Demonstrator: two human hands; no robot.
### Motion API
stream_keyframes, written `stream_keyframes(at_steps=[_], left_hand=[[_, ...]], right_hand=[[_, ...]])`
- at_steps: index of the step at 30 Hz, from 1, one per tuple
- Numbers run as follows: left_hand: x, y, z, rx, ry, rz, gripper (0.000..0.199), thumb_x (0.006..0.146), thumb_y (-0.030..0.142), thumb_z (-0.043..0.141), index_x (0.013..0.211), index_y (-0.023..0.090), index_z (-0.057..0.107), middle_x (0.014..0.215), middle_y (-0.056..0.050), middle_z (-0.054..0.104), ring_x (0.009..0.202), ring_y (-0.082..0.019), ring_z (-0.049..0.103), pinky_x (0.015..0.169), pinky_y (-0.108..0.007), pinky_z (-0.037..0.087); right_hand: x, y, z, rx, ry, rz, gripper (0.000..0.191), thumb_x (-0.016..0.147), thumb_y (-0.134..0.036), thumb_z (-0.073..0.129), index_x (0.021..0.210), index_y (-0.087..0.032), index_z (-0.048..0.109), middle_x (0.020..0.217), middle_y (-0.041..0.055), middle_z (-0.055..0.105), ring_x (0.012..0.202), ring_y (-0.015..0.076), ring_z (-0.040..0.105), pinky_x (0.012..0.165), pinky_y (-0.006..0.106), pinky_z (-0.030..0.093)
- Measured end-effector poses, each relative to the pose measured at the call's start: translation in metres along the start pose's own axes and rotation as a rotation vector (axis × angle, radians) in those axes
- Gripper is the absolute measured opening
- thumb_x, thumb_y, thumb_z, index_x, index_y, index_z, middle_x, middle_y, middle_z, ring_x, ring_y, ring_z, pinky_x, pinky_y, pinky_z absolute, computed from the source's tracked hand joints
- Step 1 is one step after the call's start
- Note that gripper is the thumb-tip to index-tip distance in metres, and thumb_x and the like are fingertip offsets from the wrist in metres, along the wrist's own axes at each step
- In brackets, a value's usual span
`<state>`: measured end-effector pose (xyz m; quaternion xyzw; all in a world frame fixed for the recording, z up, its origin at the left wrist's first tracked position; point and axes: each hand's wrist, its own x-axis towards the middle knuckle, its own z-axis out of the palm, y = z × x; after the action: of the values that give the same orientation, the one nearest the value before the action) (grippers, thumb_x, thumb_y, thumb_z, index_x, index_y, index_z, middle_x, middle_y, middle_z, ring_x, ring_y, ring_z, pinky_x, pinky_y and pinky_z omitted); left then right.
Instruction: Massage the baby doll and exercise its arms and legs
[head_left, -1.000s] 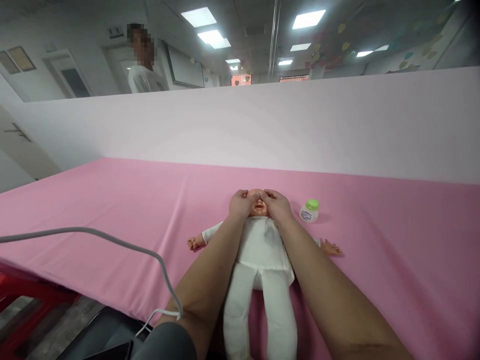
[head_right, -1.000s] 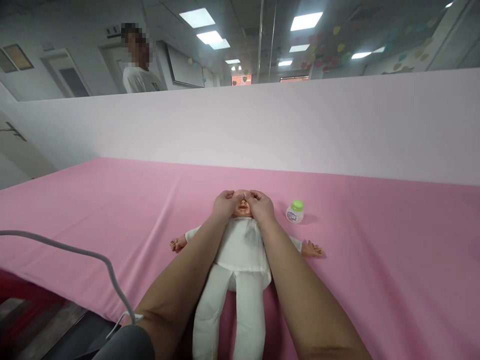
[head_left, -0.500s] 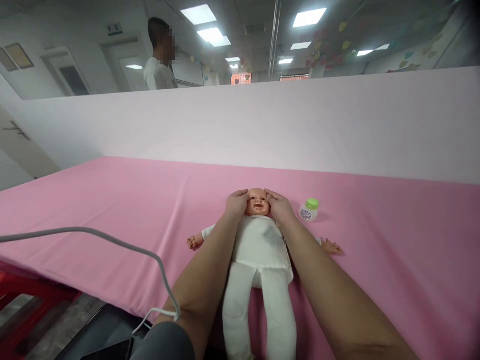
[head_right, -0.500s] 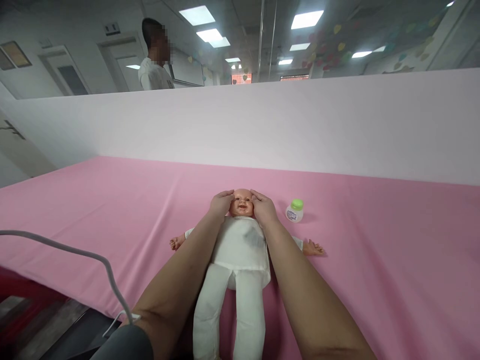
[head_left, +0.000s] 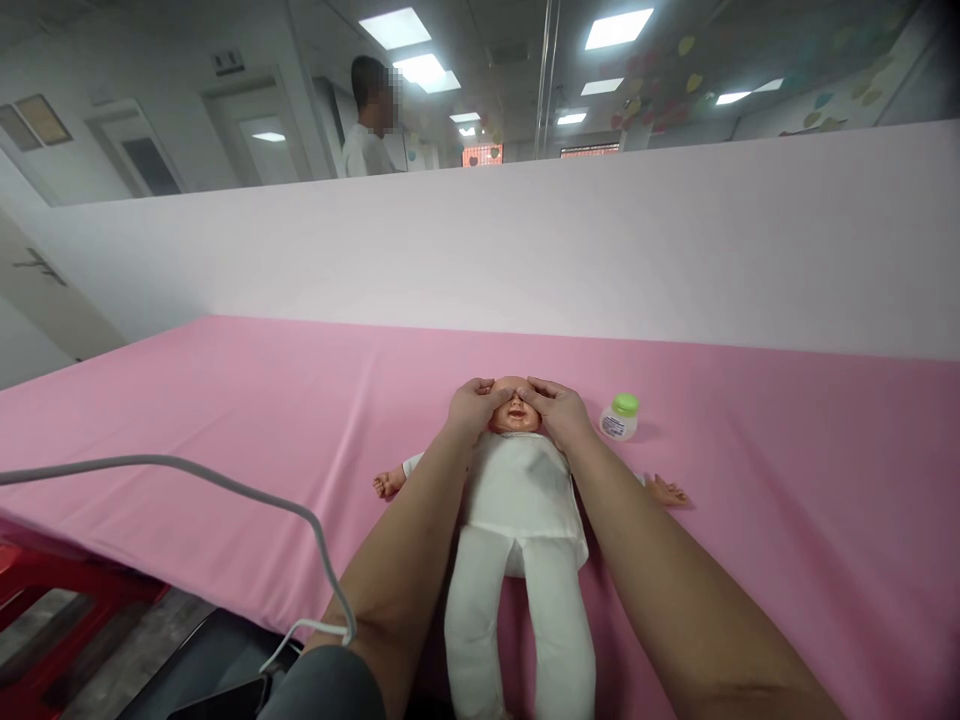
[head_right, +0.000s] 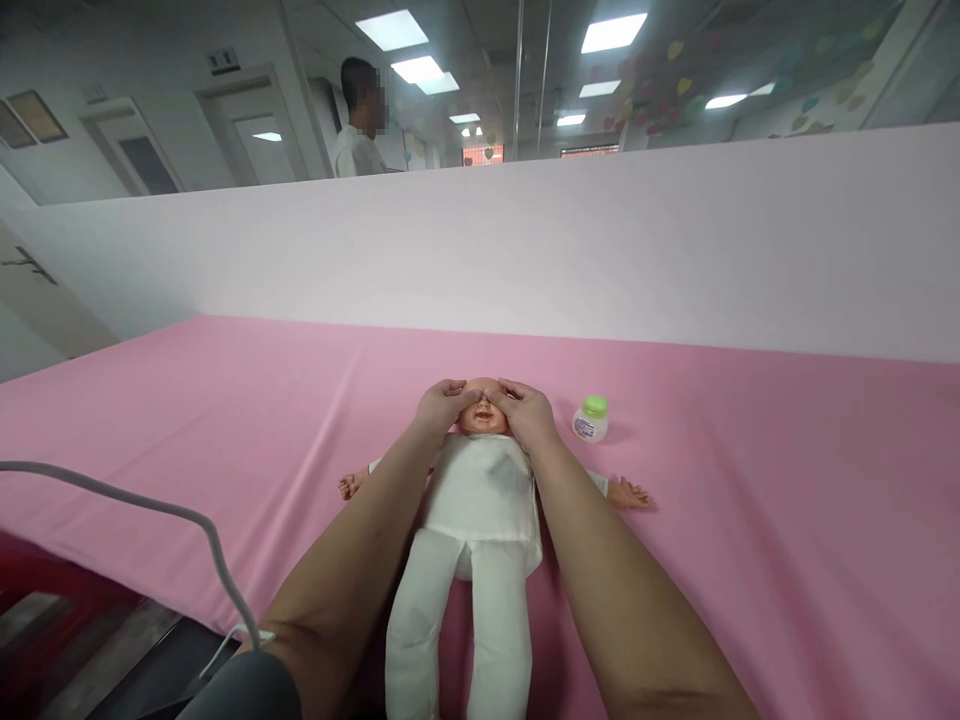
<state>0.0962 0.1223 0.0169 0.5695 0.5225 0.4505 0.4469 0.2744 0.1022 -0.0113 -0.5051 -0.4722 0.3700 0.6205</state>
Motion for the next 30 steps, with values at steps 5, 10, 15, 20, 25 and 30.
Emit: stream_keyframes(at_steps=[5,10,15,20,25,30], left_hand=[[-0.001,0.009,0.005,0.100,0.025,-0.037,0.046,0.075,0.047,0.086,0.110,0.022,0.069,0.120,-0.010,0.076,0.098,-0.025,0.074,0.080,-0.031,0.056],[0.002,0.006,0.008,0.030,0.018,-0.032,0.036,0.082,0.047,0.079,0.108,0.023,0.070,0.115,-0.009,0.077,0.100,-0.025,0.073,0.080,-0.031,0.055],[0.006,-0.001,-0.001,-0.077,-0.051,-0.037,0.040,0.084,0.041,0.077,0.117,0.020,0.071,0.114,-0.012,0.077,0.102,-0.025,0.073,0.084,-0.032,0.056],[0.007,-0.008,-0.009,-0.119,-0.119,-0.030,0.044,0.084,0.040,0.078,0.122,0.020,0.071,0.114,-0.013,0.077,0.101,-0.024,0.073,0.088,-0.036,0.058],[0.006,-0.007,-0.009,-0.117,-0.148,-0.011,0.039,0.085,0.037,0.076,0.119,0.020,0.070,0.116,-0.013,0.076,0.103,-0.024,0.072,0.090,-0.036,0.058],[0.001,0.003,-0.008,0.109,-0.074,0.052,0.040,0.082,0.046,0.079,0.112,0.022,0.068,0.120,-0.011,0.075,0.106,-0.027,0.072,0.088,-0.036,0.057]], right_hand=[[-0.001,-0.002,0.003,-0.045,0.038,-0.007,0.046,0.072,-0.050,0.088,0.109,-0.023,0.081,0.114,0.0062,0.081,0.108,0.0300,0.074,0.099,0.044,0.058],[-0.001,-0.002,0.005,-0.026,0.051,0.009,0.041,0.080,-0.052,0.081,0.109,-0.024,0.081,0.116,0.0053,0.081,0.111,0.0288,0.074,0.103,0.044,0.057],[-0.002,-0.005,0.003,0.061,0.024,0.064,0.039,0.084,-0.043,0.080,0.118,-0.023,0.079,0.132,0.0067,0.075,0.124,0.0270,0.069,0.111,0.042,0.053],[-0.006,-0.009,-0.006,0.140,-0.059,0.135,0.037,0.086,-0.035,0.079,0.122,-0.026,0.078,0.136,0.0054,0.072,0.129,0.0272,0.066,0.111,0.043,0.054],[-0.006,-0.009,-0.015,0.163,-0.137,0.157,0.042,0.085,-0.040,0.081,0.124,-0.028,0.076,0.137,0.0039,0.072,0.130,0.0270,0.065,0.112,0.044,0.053],[-0.001,-0.008,-0.017,0.106,-0.173,0.117,0.050,0.079,-0.052,0.085,0.121,-0.026,0.077,0.132,0.0064,0.075,0.123,0.0287,0.069,0.106,0.046,0.056]])
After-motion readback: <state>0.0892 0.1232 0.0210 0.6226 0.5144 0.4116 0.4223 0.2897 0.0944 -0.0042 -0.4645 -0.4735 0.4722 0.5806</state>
